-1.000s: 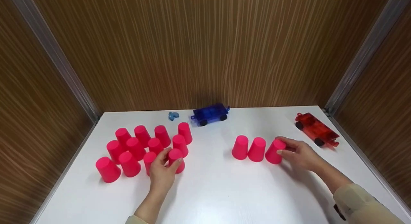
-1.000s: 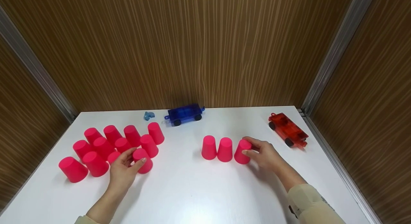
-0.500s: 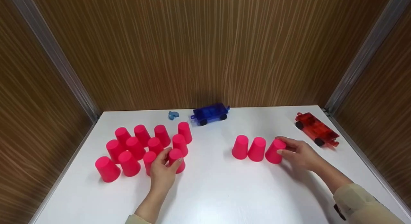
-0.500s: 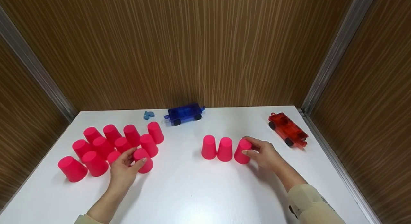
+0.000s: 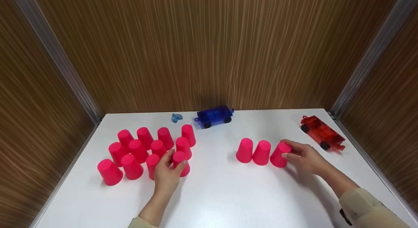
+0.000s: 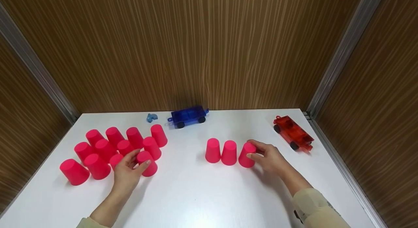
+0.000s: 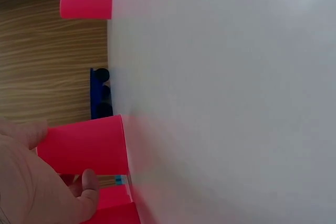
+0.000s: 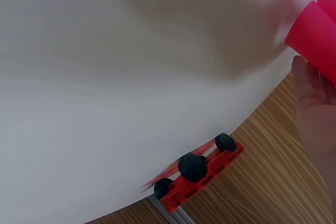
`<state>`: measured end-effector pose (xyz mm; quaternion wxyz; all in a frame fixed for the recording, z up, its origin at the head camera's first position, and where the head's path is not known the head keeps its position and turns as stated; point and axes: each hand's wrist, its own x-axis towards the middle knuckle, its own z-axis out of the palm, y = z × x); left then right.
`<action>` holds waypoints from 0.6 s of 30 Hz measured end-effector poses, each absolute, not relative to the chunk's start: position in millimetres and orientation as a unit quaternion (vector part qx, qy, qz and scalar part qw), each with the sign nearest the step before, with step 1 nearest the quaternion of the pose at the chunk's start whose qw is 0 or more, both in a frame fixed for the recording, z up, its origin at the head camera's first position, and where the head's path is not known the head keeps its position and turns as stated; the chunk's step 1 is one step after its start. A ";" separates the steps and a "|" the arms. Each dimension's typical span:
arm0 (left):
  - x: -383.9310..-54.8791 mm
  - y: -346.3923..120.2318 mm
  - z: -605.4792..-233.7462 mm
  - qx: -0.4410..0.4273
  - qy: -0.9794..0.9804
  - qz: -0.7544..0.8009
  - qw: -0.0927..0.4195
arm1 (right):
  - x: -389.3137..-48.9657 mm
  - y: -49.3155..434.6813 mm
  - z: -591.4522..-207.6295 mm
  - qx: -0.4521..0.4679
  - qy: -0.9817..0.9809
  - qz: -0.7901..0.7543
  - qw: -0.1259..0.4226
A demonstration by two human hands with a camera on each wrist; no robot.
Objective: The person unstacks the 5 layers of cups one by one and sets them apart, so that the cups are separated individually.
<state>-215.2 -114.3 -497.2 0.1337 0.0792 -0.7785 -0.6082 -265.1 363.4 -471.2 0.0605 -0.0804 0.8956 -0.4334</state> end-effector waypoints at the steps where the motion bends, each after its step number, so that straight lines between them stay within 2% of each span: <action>1: -214.7 -114.1 -496.8 0.079 -0.777 -0.611 0.133 | -264.9 363.2 -471.5 -0.080 0.895 -0.436 0.060; 9: -208.8 -116.1 -486.4 0.086 -0.771 -0.618 0.130 | -264.4 362.3 -471.2 -0.089 0.891 -0.441 0.055; 18: -204.9 -112.6 -448.2 0.062 -0.790 -0.590 0.159 | -264.2 363.3 -471.4 -0.082 0.897 -0.431 0.057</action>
